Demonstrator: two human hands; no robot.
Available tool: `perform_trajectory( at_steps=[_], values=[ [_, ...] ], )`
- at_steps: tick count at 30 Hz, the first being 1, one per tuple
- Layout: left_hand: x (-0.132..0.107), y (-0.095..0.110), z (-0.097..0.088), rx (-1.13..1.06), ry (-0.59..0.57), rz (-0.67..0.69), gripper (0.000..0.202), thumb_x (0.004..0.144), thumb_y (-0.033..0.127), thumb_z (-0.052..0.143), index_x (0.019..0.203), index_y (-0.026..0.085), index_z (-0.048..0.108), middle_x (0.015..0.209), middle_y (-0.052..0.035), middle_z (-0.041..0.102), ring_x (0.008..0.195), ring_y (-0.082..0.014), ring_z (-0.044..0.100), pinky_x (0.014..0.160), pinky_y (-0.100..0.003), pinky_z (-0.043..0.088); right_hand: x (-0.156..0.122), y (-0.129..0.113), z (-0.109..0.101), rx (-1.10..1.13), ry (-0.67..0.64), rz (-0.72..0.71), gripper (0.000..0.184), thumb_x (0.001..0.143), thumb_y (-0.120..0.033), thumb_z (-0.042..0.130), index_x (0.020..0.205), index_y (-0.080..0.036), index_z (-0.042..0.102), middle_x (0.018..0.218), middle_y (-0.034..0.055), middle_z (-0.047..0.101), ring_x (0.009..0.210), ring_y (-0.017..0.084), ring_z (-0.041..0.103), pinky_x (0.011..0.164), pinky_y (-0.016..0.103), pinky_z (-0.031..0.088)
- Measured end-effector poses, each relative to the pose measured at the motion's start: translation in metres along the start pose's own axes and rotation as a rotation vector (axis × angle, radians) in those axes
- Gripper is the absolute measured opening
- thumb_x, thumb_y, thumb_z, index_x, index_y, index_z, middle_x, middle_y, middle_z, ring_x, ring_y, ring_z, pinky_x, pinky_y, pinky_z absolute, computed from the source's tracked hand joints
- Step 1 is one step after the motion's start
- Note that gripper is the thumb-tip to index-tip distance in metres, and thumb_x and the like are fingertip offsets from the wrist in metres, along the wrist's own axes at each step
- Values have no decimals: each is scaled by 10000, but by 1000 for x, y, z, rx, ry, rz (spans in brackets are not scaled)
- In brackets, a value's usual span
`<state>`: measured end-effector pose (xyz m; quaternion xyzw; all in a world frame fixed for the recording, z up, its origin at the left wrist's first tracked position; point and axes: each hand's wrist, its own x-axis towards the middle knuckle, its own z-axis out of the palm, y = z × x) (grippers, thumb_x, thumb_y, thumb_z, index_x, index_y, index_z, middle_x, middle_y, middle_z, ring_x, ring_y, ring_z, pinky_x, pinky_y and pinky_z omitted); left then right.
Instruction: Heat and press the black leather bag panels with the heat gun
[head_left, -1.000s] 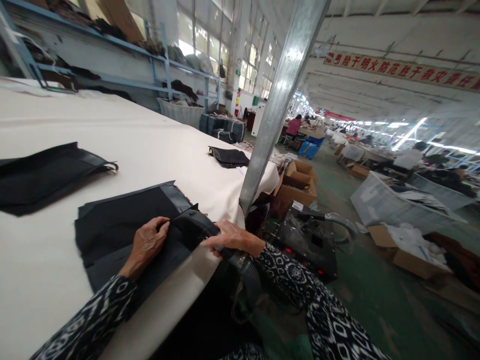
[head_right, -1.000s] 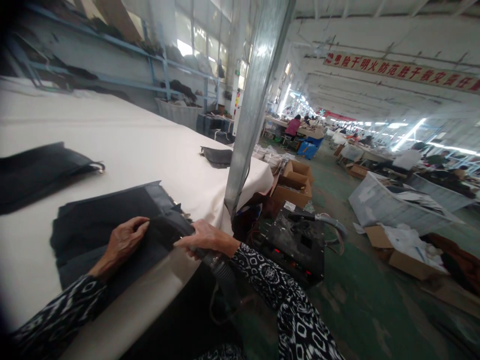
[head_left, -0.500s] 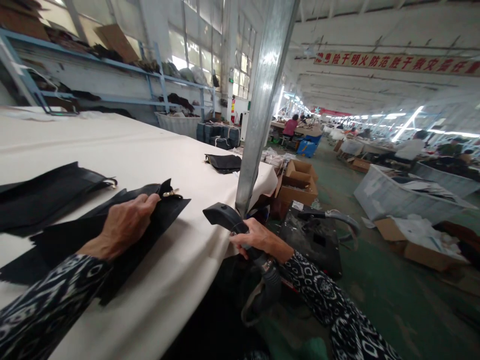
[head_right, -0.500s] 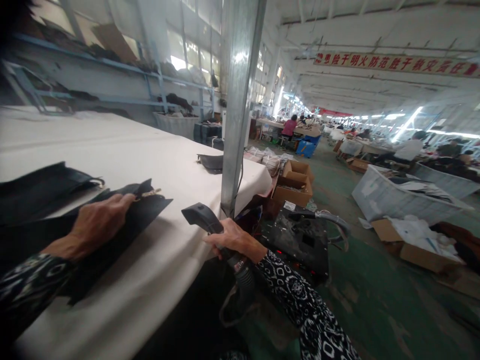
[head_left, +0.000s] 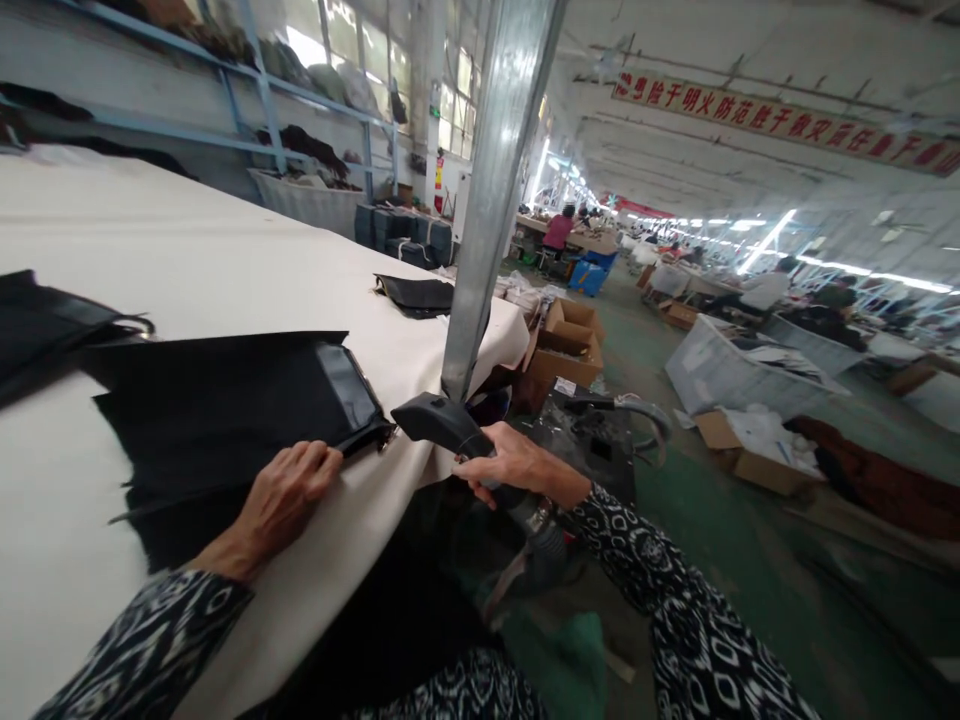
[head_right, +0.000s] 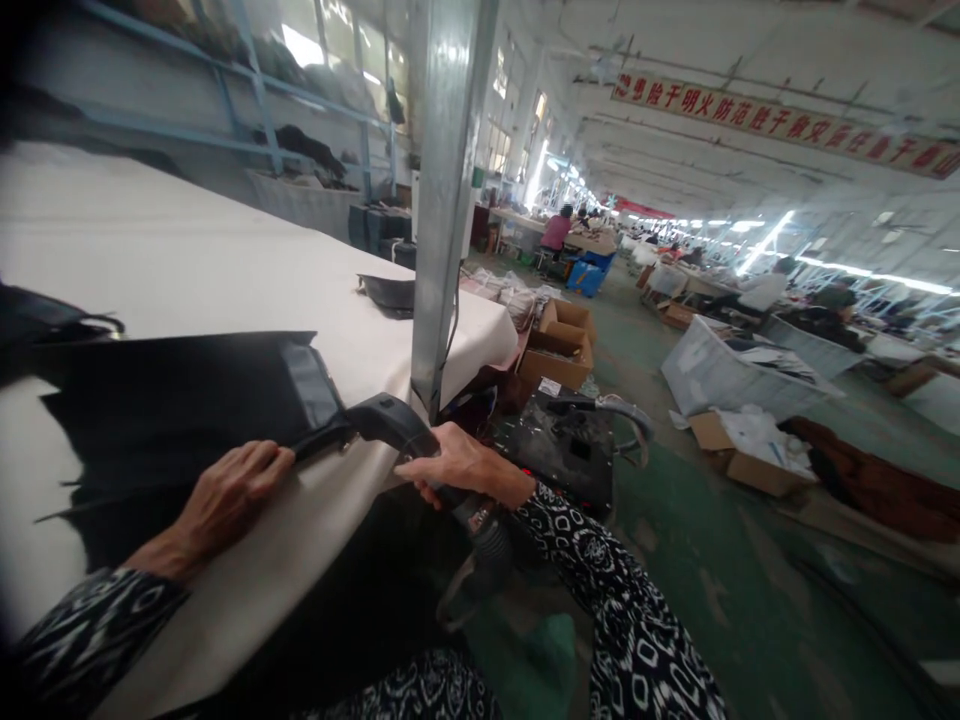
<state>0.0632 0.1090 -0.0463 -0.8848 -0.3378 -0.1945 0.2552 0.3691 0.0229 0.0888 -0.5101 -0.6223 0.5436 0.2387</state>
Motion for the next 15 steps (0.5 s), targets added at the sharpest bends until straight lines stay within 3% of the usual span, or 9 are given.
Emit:
perform_trajectory(
  at_steps=[4,11,15],
  values=[
    [-2,-3,2,-12,-4,-22,291,892,15,427,807,156,667,801,-101,618,749,-236,578,706,-343,480,13,-2,9,-3,-64,19,260,799,-344,715,723,-134,580,592,-16,601,469,96,561,453,202,473],
    [-6,-5,11,-97,155,21,240,888,35,440,882,135,659,798,-98,603,729,-236,557,681,-341,486,58,-5,27,-79,-185,55,238,815,-325,692,692,-148,589,596,-9,599,463,104,563,429,204,465],
    [-7,-7,14,-134,169,14,237,891,35,443,892,138,656,805,-96,609,737,-230,561,691,-331,486,70,-5,27,-59,-217,64,261,802,-339,715,682,-143,592,600,-6,599,466,96,546,445,203,466]
  ],
)
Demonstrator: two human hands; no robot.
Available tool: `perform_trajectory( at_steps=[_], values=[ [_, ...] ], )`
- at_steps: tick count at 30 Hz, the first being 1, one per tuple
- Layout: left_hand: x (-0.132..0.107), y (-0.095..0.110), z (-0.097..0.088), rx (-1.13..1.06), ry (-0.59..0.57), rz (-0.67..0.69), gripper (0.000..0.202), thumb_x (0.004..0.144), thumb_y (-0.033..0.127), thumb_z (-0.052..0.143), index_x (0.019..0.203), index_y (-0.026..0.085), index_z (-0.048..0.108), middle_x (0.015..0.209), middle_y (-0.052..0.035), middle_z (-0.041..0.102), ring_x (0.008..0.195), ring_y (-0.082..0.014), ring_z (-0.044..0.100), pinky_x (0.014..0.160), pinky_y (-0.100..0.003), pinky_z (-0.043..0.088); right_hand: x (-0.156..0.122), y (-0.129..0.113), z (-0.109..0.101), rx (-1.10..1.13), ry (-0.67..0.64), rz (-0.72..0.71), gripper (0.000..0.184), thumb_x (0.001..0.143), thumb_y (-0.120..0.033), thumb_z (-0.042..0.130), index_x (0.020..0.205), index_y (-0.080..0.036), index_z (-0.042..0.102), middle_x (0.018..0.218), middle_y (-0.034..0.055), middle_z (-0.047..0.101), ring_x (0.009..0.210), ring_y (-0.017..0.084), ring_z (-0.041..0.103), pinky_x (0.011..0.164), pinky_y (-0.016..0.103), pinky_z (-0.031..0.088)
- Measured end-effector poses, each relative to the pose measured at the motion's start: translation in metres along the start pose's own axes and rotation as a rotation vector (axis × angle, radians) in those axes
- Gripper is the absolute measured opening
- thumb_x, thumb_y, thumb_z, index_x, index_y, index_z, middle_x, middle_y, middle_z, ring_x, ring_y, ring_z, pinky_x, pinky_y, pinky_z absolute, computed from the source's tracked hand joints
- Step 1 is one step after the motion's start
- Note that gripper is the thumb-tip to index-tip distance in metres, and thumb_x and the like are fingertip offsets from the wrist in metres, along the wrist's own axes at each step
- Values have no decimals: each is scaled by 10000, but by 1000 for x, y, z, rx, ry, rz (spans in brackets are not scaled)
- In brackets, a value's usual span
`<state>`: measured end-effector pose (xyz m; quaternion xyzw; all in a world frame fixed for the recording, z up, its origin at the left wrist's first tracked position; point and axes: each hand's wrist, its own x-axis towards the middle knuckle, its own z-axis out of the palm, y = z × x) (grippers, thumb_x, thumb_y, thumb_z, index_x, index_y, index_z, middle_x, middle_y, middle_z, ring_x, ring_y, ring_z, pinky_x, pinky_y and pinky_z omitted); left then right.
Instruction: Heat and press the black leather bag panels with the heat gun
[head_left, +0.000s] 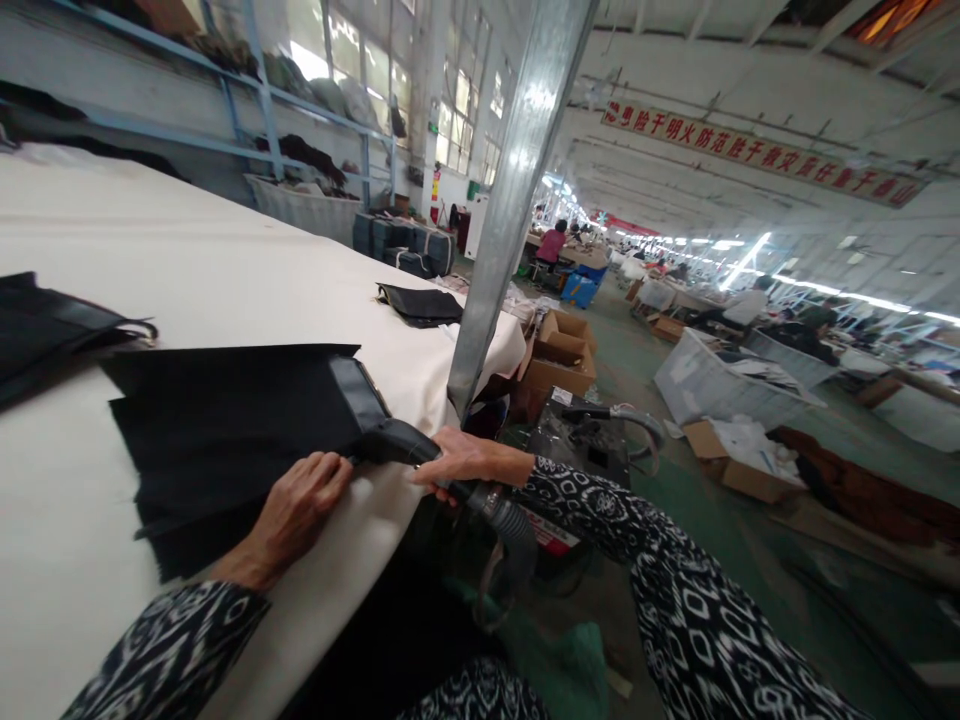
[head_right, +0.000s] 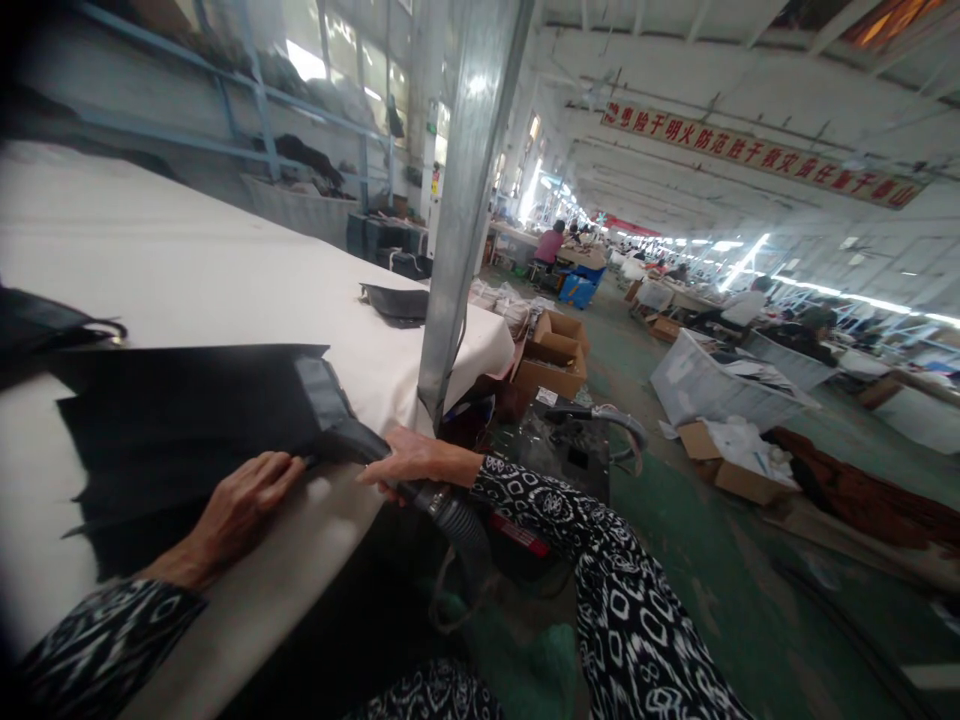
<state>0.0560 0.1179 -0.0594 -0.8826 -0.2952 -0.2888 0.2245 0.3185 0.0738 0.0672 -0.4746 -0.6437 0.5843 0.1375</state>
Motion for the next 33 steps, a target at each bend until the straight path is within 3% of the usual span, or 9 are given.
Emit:
perform_trajectory(
  at_steps=[9,16,19,28,33],
  values=[
    [1,3,1,-43,-60,-32,246,866,4,446,839,113,664,797,-108,616,736,-239,569,687,-350,495,-31,-11,-17,-17,141,-30,292,827,-387,697,698,-146,596,589,-9,589,493,104,562,467,205,457],
    [-3,1,5,-67,-20,-31,281,904,41,407,917,139,670,839,-115,637,781,-239,572,733,-344,488,0,2,-6,5,0,-5,301,793,-386,740,699,-139,597,619,5,609,492,113,569,455,213,479],
    [-4,-2,8,-77,-10,-26,267,906,52,409,923,140,661,846,-109,638,783,-229,574,738,-337,490,10,-1,1,50,6,-5,264,812,-346,716,708,-143,582,613,0,592,492,107,556,452,205,467],
    [0,-3,7,-248,-101,-121,237,913,85,437,903,164,660,871,-107,646,794,-220,582,745,-337,495,-5,-3,-1,-41,14,-36,247,842,-344,668,751,-123,606,621,-1,602,503,99,561,457,186,466],
    [1,-1,3,-291,-178,-195,228,914,97,445,850,184,645,853,-88,645,786,-203,593,729,-309,495,3,-9,5,54,35,-30,257,805,-322,714,717,-124,575,589,-13,584,482,90,543,446,181,457]
  ],
)
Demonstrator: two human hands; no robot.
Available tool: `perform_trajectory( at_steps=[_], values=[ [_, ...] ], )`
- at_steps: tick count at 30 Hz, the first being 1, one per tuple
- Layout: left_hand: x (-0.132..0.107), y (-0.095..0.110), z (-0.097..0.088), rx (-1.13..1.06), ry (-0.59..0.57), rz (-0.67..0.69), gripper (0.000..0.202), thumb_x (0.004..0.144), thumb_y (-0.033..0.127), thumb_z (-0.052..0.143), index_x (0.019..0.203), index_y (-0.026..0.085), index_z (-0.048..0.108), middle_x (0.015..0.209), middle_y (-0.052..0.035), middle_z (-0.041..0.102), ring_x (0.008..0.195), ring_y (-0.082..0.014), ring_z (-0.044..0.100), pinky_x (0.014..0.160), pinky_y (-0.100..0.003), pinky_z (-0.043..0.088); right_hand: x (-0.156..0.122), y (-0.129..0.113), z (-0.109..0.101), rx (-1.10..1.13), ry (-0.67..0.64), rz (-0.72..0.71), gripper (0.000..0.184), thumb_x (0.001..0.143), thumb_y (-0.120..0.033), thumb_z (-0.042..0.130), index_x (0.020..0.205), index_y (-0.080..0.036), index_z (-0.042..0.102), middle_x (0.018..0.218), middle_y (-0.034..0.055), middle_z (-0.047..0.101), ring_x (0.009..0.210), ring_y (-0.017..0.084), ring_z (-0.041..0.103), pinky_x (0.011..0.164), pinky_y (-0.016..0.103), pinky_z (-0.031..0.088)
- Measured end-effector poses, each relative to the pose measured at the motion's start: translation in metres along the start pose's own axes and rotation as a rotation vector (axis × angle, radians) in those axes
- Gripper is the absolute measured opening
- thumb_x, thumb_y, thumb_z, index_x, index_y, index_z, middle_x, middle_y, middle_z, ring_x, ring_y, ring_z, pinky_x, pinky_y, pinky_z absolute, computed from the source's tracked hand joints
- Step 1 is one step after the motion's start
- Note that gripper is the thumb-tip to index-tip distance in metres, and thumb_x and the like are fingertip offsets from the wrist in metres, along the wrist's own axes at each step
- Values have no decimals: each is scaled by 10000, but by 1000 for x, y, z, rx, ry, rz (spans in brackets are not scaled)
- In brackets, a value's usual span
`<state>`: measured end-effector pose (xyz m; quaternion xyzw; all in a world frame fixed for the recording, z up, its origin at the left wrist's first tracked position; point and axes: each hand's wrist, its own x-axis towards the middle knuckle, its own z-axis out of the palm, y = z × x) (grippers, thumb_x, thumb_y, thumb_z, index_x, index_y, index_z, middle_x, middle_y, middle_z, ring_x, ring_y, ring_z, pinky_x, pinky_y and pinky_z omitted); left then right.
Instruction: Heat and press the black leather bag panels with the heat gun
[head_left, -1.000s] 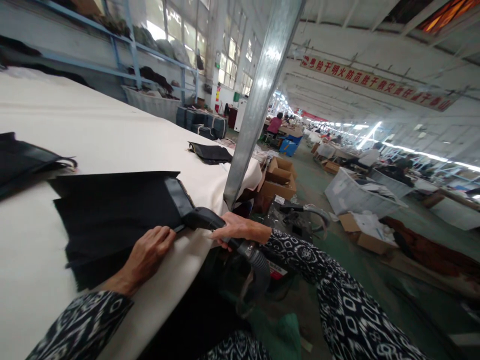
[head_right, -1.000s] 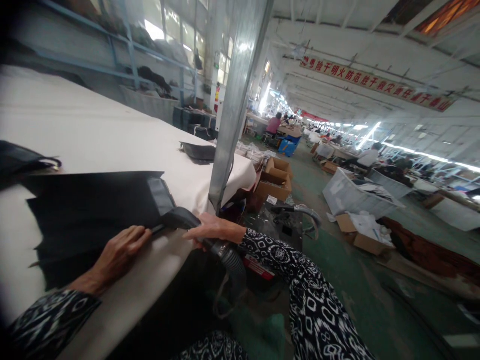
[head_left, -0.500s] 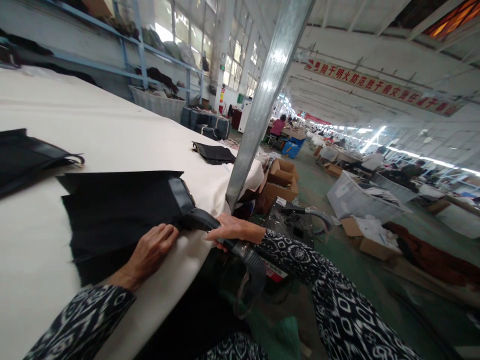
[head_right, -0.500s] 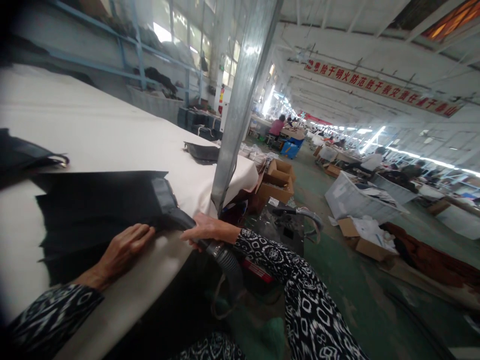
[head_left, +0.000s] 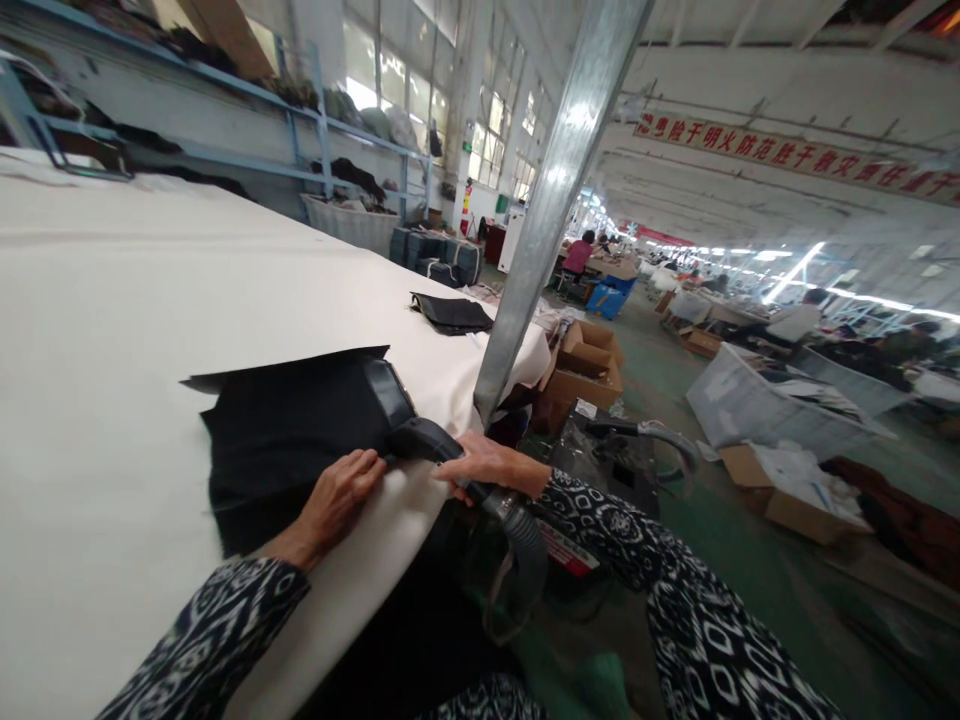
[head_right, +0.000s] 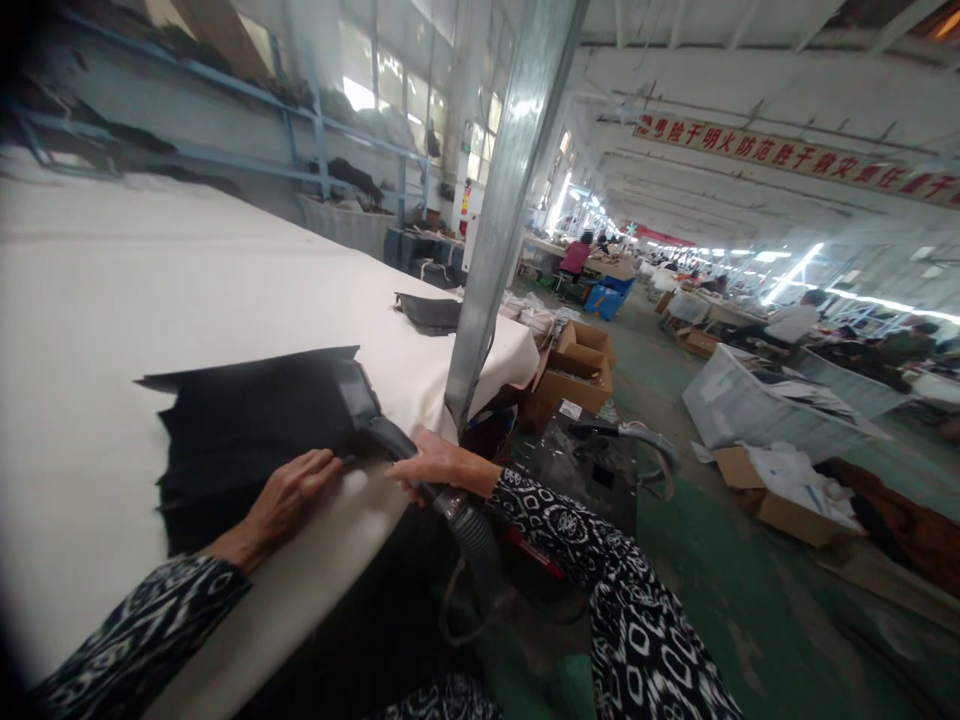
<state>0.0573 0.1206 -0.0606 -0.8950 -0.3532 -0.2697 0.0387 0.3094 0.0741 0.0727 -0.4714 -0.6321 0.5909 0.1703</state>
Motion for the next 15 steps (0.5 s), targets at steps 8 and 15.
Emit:
perform_trajectory(
  at_steps=[8,15],
  values=[
    [23,0,-25,-141,-224,-131,383,975,244,344,648,197,538,743,-55,616,621,-149,582,611,-269,443,1,-10,-27,19,303,-63,225,825,-281,653,674,-129,583,560,-3,591,445,97,546,441,201,453],
    [91,-79,-54,95,-164,-487,450,938,416,400,1080,75,656,1041,-179,645,896,-285,639,784,-360,487,-14,0,-27,3,221,-120,264,824,-313,636,649,-118,603,577,20,605,458,106,555,455,210,448]
  ],
)
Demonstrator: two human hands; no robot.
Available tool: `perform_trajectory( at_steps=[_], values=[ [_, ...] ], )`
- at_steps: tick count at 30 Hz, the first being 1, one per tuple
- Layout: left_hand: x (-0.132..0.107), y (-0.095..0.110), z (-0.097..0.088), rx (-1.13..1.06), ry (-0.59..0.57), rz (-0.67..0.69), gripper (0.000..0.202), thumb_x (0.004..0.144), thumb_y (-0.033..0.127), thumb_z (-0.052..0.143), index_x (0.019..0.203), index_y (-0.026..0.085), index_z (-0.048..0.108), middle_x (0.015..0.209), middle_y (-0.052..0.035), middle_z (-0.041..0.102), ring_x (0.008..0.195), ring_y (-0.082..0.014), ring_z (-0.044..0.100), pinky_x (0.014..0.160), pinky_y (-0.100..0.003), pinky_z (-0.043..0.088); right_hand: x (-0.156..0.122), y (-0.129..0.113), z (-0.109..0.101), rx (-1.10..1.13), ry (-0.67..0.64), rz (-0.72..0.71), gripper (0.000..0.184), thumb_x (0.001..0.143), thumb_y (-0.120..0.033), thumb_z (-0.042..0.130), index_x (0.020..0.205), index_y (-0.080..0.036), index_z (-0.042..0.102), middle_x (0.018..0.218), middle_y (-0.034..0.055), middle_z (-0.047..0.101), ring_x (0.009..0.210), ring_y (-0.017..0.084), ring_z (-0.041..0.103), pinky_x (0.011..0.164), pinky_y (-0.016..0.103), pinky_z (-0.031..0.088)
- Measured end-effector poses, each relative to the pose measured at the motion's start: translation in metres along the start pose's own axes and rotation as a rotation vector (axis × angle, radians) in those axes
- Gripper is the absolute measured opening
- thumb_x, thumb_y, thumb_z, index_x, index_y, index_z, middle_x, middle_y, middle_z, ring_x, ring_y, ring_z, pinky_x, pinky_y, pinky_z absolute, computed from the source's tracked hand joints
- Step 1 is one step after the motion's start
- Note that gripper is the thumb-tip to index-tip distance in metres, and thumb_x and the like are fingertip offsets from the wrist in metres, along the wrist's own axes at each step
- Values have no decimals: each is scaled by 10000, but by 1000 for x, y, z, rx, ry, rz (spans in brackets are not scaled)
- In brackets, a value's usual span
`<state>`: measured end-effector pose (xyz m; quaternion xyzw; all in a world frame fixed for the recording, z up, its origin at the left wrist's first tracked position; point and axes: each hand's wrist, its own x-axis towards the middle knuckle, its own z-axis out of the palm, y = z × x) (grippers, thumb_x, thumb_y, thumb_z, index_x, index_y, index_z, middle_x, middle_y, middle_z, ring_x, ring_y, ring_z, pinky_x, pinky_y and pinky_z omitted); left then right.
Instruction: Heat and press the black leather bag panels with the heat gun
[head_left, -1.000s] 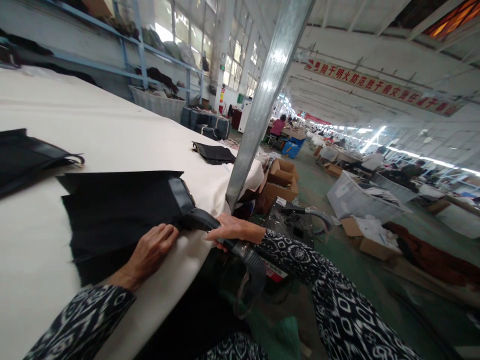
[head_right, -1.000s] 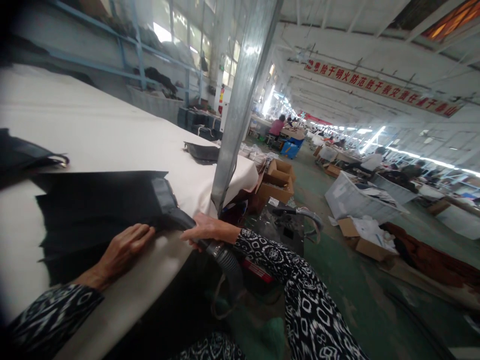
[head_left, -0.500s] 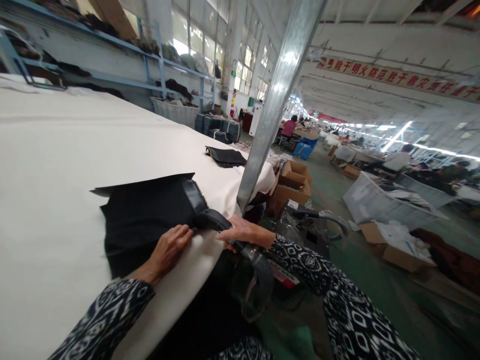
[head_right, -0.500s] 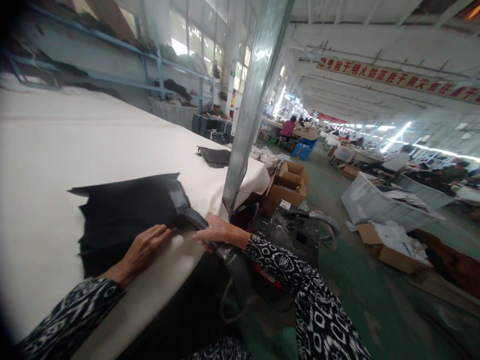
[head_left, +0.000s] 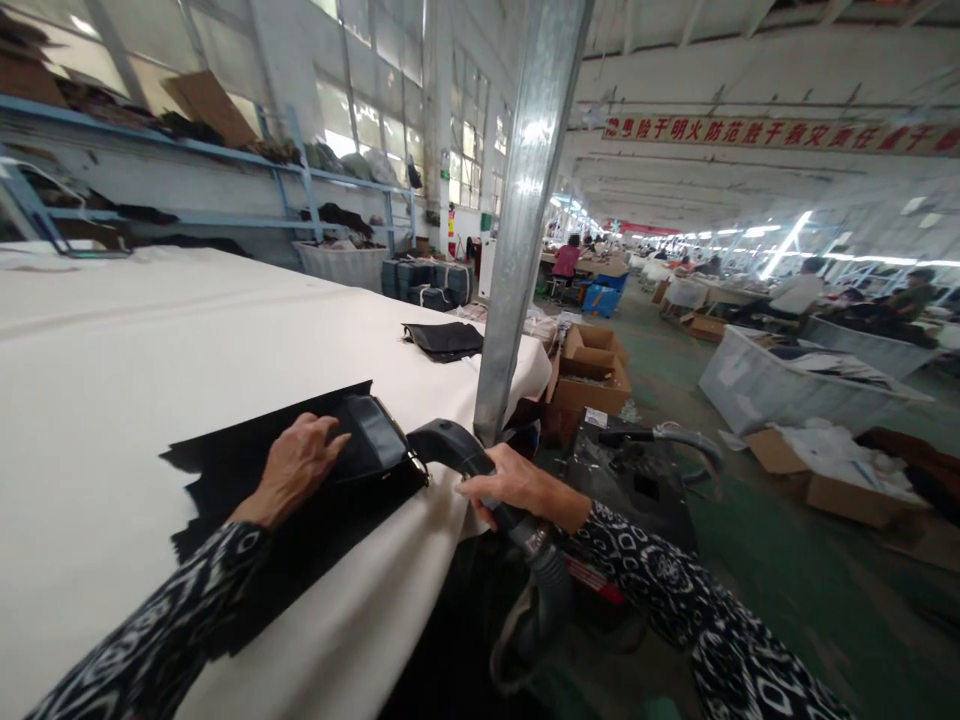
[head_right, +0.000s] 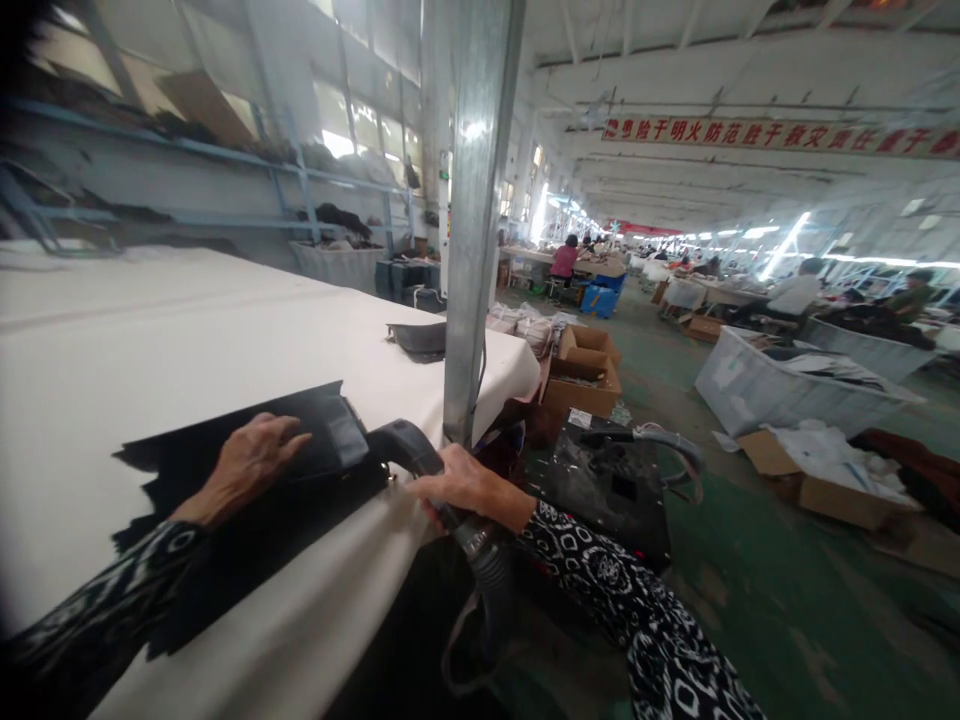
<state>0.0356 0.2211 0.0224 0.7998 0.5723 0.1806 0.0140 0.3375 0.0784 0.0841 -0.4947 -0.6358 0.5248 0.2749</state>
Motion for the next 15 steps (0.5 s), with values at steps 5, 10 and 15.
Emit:
perform_trajectory(
  at_steps=[5,10,15],
  values=[
    [31,-24,21,140,182,-103,572,919,371,412,1332,-14,502,1330,-354,487,1234,-457,485,931,-537,448,-7,7,0,50,-58,-53,236,831,-303,635,669,-137,592,580,6,600,469,111,555,462,209,446],
    [48,-35,33,109,38,-218,648,963,474,340,1375,-15,446,1419,-353,459,1335,-439,416,1065,-573,314,-10,13,-3,71,-51,0,222,843,-311,647,711,-143,586,580,0,603,473,104,552,478,199,449],
    [59,-53,28,3,-200,-275,689,944,615,297,1094,13,595,1114,-260,655,1092,-378,581,921,-500,412,-11,20,-2,74,-26,57,191,825,-283,655,729,-135,583,557,-8,594,449,93,534,445,180,428]
  ],
)
